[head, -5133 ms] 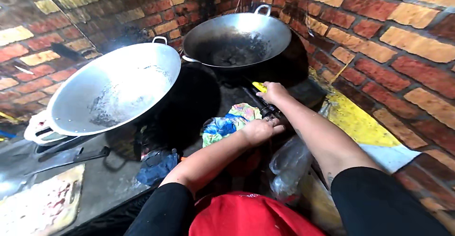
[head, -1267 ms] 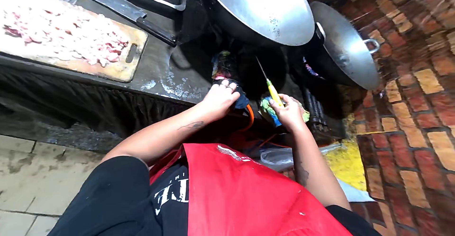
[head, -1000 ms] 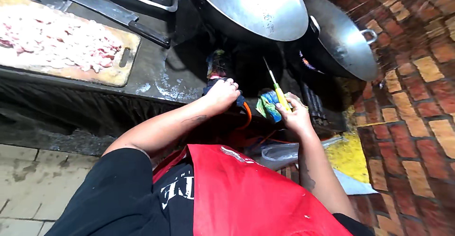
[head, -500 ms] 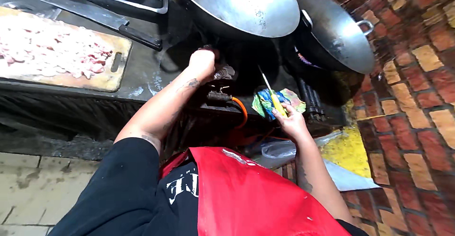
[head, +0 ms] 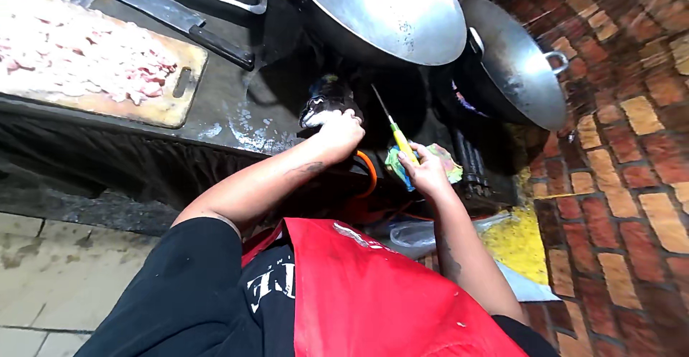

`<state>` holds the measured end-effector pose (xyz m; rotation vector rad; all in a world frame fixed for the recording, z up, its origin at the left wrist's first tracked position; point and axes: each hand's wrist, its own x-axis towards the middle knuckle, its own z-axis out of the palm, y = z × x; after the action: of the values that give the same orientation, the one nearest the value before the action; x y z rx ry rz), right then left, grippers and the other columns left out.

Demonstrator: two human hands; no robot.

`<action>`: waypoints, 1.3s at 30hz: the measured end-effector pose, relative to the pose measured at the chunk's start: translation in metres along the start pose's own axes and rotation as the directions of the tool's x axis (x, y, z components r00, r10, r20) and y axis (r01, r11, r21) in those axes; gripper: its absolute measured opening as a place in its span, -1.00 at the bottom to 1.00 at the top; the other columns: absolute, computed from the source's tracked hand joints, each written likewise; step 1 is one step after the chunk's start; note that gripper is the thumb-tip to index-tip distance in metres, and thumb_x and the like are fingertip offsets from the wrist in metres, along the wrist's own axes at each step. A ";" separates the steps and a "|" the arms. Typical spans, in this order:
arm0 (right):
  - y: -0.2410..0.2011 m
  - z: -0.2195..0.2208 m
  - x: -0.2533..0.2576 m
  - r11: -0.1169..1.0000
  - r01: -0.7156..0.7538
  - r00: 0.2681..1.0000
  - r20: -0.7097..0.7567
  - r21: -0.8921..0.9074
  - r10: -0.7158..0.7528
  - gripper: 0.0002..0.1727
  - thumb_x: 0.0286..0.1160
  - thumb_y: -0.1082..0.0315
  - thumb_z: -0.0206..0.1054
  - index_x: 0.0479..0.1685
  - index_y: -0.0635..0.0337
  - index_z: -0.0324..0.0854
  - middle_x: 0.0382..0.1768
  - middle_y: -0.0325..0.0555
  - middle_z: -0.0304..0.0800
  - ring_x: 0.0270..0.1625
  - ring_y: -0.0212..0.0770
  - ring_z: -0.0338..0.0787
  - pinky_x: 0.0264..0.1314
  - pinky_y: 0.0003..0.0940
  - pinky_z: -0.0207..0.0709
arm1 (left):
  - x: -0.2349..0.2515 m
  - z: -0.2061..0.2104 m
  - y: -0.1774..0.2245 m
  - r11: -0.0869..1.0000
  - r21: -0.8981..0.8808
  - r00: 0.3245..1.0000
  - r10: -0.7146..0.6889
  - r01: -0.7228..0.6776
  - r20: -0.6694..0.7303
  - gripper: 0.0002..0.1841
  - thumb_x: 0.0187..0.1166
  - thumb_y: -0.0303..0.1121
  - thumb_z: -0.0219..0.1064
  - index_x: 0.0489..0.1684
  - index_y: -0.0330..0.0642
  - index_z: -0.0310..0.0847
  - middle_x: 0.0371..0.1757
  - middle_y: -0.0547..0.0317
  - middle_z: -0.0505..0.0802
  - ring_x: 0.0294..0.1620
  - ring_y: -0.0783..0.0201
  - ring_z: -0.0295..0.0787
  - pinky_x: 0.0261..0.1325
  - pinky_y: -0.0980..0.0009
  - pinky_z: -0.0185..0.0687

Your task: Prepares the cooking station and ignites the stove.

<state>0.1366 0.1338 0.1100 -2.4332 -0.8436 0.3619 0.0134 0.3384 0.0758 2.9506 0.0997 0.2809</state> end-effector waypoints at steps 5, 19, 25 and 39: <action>-0.018 0.020 0.021 0.997 0.082 0.996 0.048 -0.015 -0.081 -0.55 0.75 0.13 0.32 0.48 0.14 0.55 -0.19 0.13 0.76 -0.33 -0.05 0.70 -0.15 0.01 0.61 | -0.001 0.004 0.005 0.996 -0.034 0.997 -0.079 0.079 0.012 -0.76 0.61 -0.63 0.18 0.08 -0.37 0.74 0.24 -0.18 0.80 0.49 -0.21 0.60 0.28 -0.12 0.58; -0.041 0.034 0.029 1.000 0.011 0.999 0.040 0.011 -0.012 -0.54 0.77 0.09 0.28 0.51 0.10 0.51 -0.22 0.04 0.67 -0.42 -0.16 0.55 -0.32 -0.15 0.49 | -0.007 -0.013 -0.016 0.991 -0.130 0.998 -0.005 0.013 0.061 -0.80 0.62 -0.59 0.22 0.05 -0.39 0.72 0.23 -0.18 0.80 0.41 -0.21 0.67 0.30 -0.18 0.58; -0.049 0.042 0.037 0.994 -0.029 0.999 0.022 0.109 0.027 -0.56 0.79 0.01 0.23 0.47 0.03 0.50 -0.44 -0.12 0.52 -0.62 -0.29 0.41 -0.55 -0.33 0.38 | -0.003 -0.009 -0.015 0.998 -0.064 0.999 -0.006 0.009 0.043 -0.82 0.61 -0.59 0.20 -0.02 -0.39 0.72 0.15 -0.18 0.82 0.29 -0.20 0.74 0.15 -0.18 0.64; -0.086 0.066 0.069 0.993 -0.108 0.990 -0.087 0.055 0.112 -0.51 0.81 -0.01 0.22 0.48 0.13 0.47 -0.43 -0.19 0.50 -0.61 -0.37 0.41 -0.55 -0.42 0.39 | -0.013 0.004 -0.017 0.992 -0.118 0.998 0.039 -0.045 -0.054 -0.78 0.71 -0.53 0.15 -0.03 -0.29 0.78 0.16 -0.12 0.83 0.28 -0.16 0.74 0.21 -0.17 0.60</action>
<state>0.1196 0.2610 0.0992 -2.4353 -0.6555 0.3074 0.0007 0.3537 0.0669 2.8302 0.0260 0.3558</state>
